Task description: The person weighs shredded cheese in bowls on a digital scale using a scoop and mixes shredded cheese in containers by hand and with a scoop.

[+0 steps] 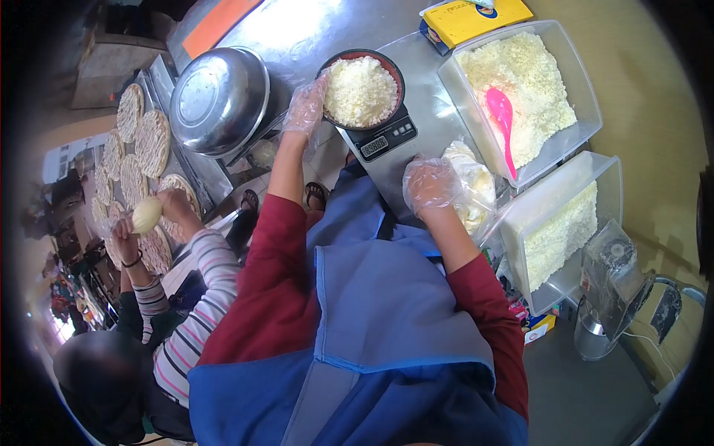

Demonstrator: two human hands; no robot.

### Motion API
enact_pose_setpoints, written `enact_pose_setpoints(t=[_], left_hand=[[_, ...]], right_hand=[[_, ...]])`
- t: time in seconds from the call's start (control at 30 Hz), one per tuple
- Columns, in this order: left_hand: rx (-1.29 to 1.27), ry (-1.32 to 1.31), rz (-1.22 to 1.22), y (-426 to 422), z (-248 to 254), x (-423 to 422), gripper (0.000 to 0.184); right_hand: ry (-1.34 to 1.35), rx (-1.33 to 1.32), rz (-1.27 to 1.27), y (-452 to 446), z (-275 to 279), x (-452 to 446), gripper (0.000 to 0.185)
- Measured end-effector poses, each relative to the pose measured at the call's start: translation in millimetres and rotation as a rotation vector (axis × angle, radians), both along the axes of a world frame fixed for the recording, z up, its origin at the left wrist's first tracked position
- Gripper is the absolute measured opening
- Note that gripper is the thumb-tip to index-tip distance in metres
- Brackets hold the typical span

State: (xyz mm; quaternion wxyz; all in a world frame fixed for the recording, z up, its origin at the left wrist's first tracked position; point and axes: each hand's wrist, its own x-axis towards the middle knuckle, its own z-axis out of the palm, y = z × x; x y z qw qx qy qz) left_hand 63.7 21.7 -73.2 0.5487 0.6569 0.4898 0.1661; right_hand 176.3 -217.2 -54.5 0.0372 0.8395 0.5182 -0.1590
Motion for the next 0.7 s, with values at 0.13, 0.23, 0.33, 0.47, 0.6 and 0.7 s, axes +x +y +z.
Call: enact_pose_setpoints(t=[0.13,0.23,0.33,0.47,0.6,0.7], left_hand=[[0.018,0.033,-0.019,0,5,-1,0.052],[0.03,0.044,-0.035,2,-4,-3,0.054],[0.048,0.062,-0.053,5,-13,-5,0.055],[0.099,0.112,-0.101,7,-20,-8,0.055],[0.125,0.001,-0.038,8,-28,-8,0.057],[0.131,0.056,-0.046,6,-21,-7,0.058]], right_hand=[[0.008,0.017,0.014,1,5,0,0.025],[0.019,-0.022,-0.009,4,12,-1,0.025],[0.017,-0.051,0.027,5,12,0,0.024],[-0.003,-0.028,0.04,3,10,-1,0.024],[0.006,-0.059,0.056,0,6,-2,0.027],[0.006,-0.061,0.063,-2,4,0,0.027]])
